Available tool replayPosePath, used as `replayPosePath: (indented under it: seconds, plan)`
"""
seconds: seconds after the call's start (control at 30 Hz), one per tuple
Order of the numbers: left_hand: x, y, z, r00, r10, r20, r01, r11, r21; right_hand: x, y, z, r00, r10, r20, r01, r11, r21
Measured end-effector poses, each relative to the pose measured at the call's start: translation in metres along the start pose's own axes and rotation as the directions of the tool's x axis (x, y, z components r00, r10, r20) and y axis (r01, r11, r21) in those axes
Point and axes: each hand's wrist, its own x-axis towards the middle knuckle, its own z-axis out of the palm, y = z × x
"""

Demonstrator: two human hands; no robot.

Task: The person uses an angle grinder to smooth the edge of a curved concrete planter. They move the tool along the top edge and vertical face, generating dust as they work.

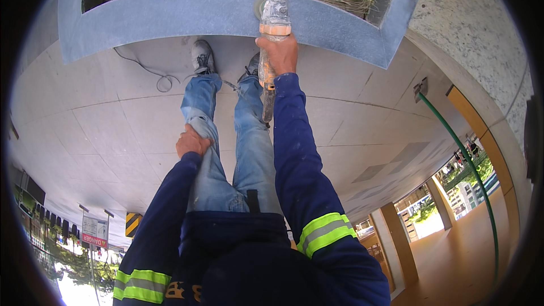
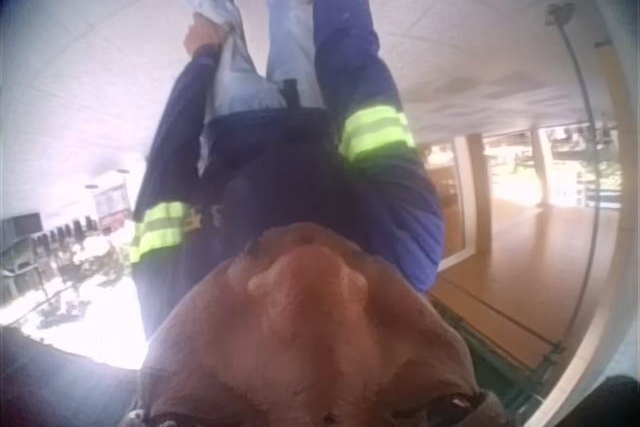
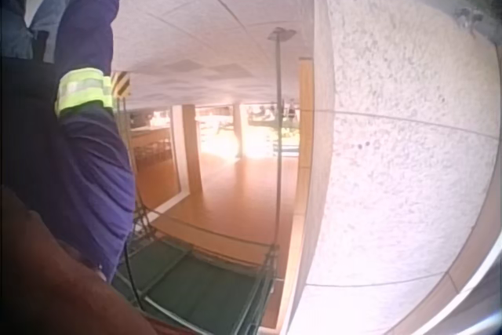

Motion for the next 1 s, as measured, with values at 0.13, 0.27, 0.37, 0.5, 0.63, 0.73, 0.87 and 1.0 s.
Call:
replayPosePath:
  seconds: [0.13, 0.27, 0.37, 0.5, 0.63, 0.73, 0.87, 1.0]
  plan:
    - [0.001, -0.003, 0.004, 1.0, -0.001, -0.001, 0.001, 1.0, -0.007, -0.006, 0.006, -0.014, 0.997, 0.044, -0.066, -0.039, 0.997, 0.071]
    - [-0.001, -0.002, -0.002, 0.999, -0.011, 0.032, 0.011, 1.0, -0.012, 0.003, -0.001, -0.029, 0.998, 0.0, -0.062, 0.009, 0.988, 0.153]
    - [0.0, -0.003, -0.001, 1.0, -0.004, 0.025, 0.004, 1.0, -0.011, 0.014, -0.006, -0.027, 0.999, -0.002, -0.041, 0.008, 0.988, 0.153]
    - [0.001, -0.003, 0.0, 1.0, -0.003, 0.011, 0.003, 1.0, -0.011, 0.009, -0.017, -0.006, 1.0, -0.008, -0.021, 0.008, 0.999, 0.041]
    - [0.003, -0.001, 0.001, 1.0, -0.003, 0.005, 0.003, 1.0, -0.003, -0.002, -0.01, 0.01, 1.0, -0.007, -0.008, 0.007, 1.0, 0.027]
    - [0.005, -0.003, 0.001, 1.0, -0.003, 0.011, 0.003, 1.0, 0.001, -0.007, -0.002, 0.005, 0.999, 0.023, -0.038, -0.022, 0.999, 0.035]
    - [0.004, -0.007, -0.001, 0.999, -0.027, 0.024, 0.027, 1.0, 0.002, -0.009, -0.005, -0.017, 0.995, 0.073, -0.065, -0.062, 0.985, 0.163]
    - [0.005, -0.002, -0.01, 0.999, 0.027, 0.03, -0.027, 0.999, -0.019, 0.006, 0.0, -0.027, 0.991, 0.057, -0.121, -0.03, 0.977, 0.212]
